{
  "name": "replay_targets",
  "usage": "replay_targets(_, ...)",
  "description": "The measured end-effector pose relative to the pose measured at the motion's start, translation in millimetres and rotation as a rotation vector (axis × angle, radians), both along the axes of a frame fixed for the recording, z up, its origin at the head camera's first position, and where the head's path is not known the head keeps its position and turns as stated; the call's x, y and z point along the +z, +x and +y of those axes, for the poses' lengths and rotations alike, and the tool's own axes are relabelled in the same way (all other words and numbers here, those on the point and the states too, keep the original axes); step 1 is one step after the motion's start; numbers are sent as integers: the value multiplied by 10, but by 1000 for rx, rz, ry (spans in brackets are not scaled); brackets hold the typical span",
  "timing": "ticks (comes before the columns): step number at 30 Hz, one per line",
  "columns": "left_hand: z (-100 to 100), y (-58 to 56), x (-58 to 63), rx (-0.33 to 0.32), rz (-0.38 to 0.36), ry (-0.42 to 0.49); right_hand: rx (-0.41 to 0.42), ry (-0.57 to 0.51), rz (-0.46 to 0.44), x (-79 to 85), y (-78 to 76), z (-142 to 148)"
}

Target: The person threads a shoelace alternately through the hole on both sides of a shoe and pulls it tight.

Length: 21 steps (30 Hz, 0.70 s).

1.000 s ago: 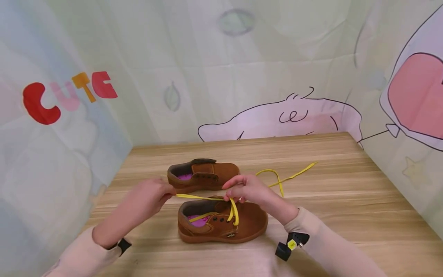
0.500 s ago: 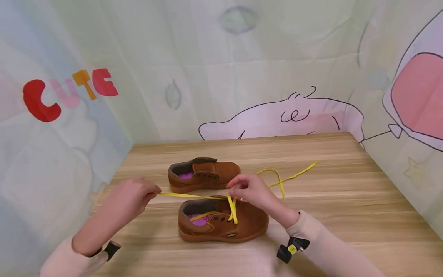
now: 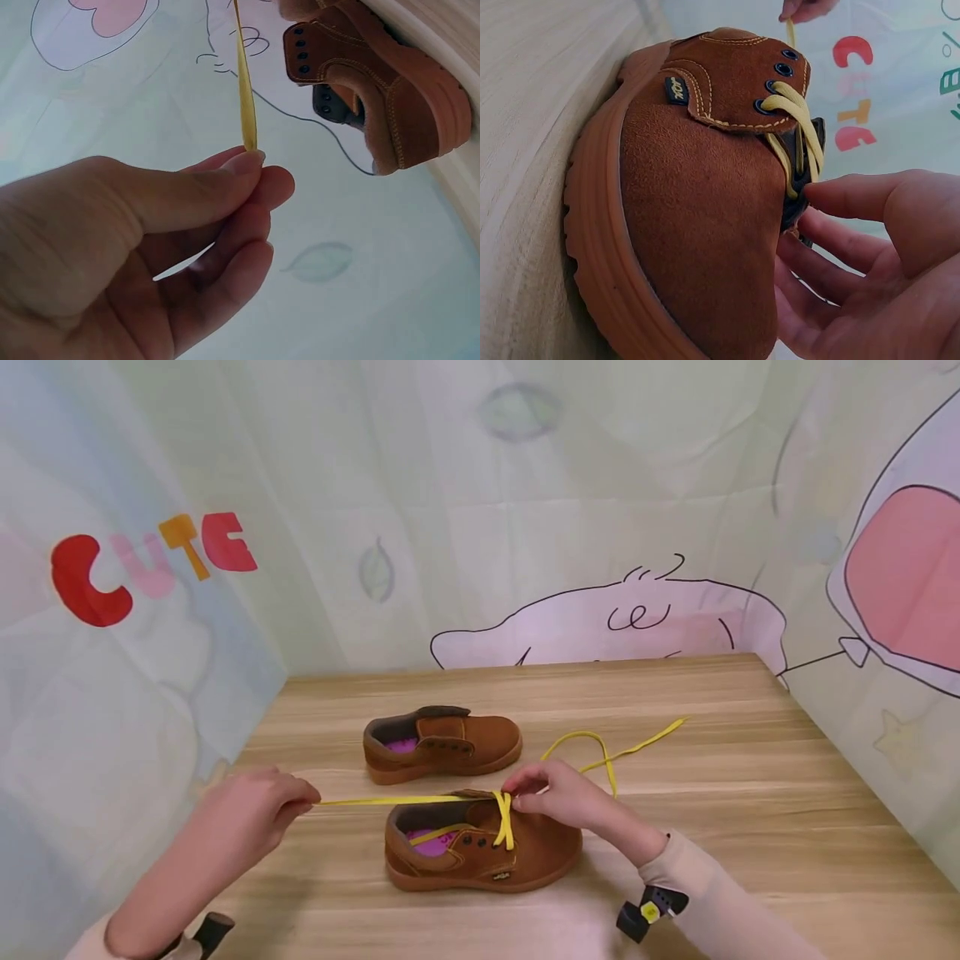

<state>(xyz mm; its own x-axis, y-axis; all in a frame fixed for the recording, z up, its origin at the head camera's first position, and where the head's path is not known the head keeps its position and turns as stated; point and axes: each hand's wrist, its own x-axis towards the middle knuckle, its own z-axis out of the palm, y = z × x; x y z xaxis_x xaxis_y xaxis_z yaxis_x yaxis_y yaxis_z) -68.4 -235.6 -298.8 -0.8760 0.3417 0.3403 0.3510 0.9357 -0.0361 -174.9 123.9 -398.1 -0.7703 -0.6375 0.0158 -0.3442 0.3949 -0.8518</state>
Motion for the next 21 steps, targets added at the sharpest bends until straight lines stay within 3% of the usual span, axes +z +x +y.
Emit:
replay_targets(7, -6, 136, 73, -17, 60, -7, 17, 1, -3, 29, 27, 2)
replay_targets(16, 35, 173, 86, 9, 54, -19, 54, 93, 119, -33, 49, 31)
replay_targets(21, -83, 184, 43, -18, 122, -13, 38, 126, 189, -130, 93, 49)
